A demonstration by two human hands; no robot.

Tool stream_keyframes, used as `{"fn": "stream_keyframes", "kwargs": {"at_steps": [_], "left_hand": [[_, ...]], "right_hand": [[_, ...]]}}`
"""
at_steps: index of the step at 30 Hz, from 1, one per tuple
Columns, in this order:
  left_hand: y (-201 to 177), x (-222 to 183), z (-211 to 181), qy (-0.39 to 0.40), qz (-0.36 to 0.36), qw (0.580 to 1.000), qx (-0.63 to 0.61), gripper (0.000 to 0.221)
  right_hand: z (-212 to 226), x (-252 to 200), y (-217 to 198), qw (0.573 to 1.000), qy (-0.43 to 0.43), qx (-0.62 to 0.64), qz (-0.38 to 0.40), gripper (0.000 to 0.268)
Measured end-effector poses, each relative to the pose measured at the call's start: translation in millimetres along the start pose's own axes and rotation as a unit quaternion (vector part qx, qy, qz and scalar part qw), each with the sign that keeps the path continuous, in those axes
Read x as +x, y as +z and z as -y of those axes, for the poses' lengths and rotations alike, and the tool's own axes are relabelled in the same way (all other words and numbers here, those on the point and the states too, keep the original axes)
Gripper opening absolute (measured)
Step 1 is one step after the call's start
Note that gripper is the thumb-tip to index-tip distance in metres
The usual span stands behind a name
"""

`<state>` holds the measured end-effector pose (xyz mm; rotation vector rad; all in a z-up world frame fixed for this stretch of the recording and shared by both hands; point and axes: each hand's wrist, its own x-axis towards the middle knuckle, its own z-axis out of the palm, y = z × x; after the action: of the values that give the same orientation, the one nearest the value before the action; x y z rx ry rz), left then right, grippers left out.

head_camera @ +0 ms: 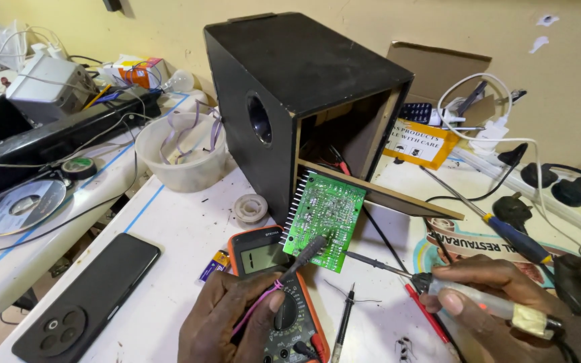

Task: The person solders components on a circuit board and wires inside a subwoofer enclosure using a soldering iron and a multimeter.

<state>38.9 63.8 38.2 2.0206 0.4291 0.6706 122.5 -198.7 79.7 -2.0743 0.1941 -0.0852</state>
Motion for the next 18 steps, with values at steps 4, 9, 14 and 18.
{"fn": "stream_keyframes", "kwargs": {"at_steps": [4,9,14,18], "left_hand": [[6,-6,-2,0.041,-0.046,0.997,-0.044,0.027],[2,-4,-6,0.12,-0.066,0.991,0.0,0.015],[0,-1,-11,0.174,-0.08,0.979,0.074,0.014],[3,0,-16,0.194,-0.108,0.973,0.067,0.012]], "right_hand": [[-3,-3,2,0.989,-0.103,-0.105,-0.017,0.028],[-15,37,-2,0.98,0.027,-0.167,0.102,0.04],[-20,30,-1,0.977,0.02,-0.194,0.088,0.04],[-18,8,3,0.984,-0.092,-0.153,0.009,0.032]]}}
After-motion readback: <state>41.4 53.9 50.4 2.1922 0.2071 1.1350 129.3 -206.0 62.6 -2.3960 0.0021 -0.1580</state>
